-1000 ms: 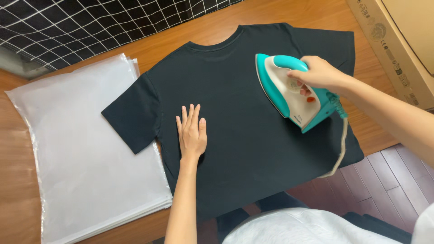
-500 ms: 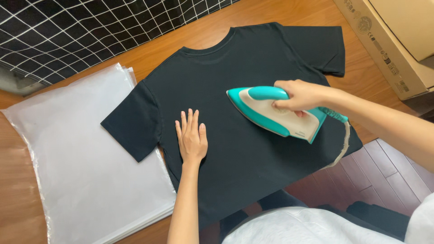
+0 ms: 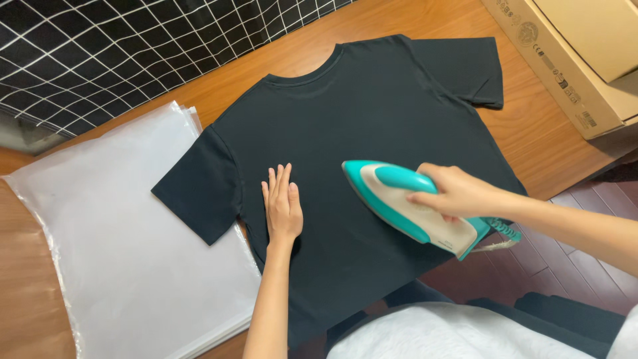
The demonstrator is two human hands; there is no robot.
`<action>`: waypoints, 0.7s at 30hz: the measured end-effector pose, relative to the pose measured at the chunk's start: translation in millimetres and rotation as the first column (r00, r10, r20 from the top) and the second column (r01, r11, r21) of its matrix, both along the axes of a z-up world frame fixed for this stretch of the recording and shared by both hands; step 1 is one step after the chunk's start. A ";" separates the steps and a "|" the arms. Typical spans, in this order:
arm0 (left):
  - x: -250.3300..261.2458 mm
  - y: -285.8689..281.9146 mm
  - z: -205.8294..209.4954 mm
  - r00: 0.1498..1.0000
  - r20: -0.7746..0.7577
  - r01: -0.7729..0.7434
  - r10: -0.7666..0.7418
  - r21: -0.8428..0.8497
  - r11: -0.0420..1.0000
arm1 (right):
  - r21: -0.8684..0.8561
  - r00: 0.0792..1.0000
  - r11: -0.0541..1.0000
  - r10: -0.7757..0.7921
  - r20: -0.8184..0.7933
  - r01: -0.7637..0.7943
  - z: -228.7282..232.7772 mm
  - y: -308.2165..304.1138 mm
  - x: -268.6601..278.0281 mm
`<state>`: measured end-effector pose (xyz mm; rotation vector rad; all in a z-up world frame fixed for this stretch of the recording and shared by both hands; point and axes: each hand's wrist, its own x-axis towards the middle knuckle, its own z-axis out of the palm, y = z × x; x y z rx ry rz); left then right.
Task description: The person adjusts a stack of plastic bags on a wooden table, unfolds a black t-shirt, and irons the fabric with a handheld iron.
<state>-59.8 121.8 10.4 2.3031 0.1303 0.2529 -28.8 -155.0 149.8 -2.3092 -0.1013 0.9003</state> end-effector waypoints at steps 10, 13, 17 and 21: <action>-17.2 60.1 14.3 0.960 0.263 -0.147 0.090 0.205 0.968 | 0.171 0.947 0.938 -0.315 0.059 0.302 -25.4 28.8 75.3; -25.8 80.9 9.1 0.960 0.238 -0.209 0.145 0.266 0.941 | 0.151 0.979 0.969 -0.202 0.033 0.195 -12.7 58.8 70.0; -33.2 94.4 -0.7 0.978 0.070 -0.210 0.199 0.282 0.936 | 0.038 0.996 0.996 0.086 0.018 -0.087 4.1 89.4 55.7; -35.4 94.9 -16.9 0.980 -0.026 -0.184 0.199 0.274 0.944 | 0.030 0.927 0.927 0.373 -0.021 -0.373 4.2 95.1 32.0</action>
